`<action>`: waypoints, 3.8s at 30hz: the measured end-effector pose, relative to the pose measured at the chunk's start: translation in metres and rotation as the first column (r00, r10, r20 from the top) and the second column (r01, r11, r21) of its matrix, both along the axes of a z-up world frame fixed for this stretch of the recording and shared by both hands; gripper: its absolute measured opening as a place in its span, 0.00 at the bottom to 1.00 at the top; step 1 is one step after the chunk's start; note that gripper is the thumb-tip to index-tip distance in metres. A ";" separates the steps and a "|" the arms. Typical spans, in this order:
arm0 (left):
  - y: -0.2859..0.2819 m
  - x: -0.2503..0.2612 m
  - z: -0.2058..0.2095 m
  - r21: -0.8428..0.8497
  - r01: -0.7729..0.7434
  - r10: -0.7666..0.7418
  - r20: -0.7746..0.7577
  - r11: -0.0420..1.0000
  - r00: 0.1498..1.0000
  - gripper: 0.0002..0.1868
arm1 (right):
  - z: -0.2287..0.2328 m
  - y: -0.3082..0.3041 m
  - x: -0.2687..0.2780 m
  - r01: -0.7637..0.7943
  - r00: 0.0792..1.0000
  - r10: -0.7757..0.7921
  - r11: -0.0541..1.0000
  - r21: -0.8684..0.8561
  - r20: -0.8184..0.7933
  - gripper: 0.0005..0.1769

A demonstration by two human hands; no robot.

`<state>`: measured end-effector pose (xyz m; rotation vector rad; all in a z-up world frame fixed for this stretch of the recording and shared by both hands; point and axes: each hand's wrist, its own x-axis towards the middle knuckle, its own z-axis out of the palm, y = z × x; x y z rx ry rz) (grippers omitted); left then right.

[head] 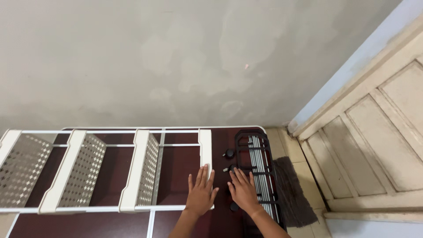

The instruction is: The person assembles a white plastic dish rack on a maroon table. They place the rack frame, then insert and adjust the internal dividers and trays, aligning them within the frame. The person repeatedly repositions the components to fit them properly.

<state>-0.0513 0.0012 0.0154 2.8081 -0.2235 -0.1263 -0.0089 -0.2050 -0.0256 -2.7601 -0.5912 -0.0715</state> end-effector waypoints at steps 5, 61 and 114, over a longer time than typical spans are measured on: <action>0.002 -0.026 0.005 0.016 -0.048 0.048 -0.021 0.999 0.999 0.37 | 0.018 0.003 -0.011 -0.056 0.996 0.055 0.998 0.016 0.065 0.28; 0.218 -0.171 -0.007 0.022 -0.101 0.101 0.007 0.995 0.995 0.38 | 0.063 0.203 -0.141 -0.099 0.980 0.107 0.993 -0.060 0.165 0.31; 0.444 -0.014 0.015 0.249 -0.366 0.392 -0.059 0.896 0.918 0.49 | 0.088 0.381 -0.011 0.203 0.897 -0.165 0.978 0.050 -0.409 0.47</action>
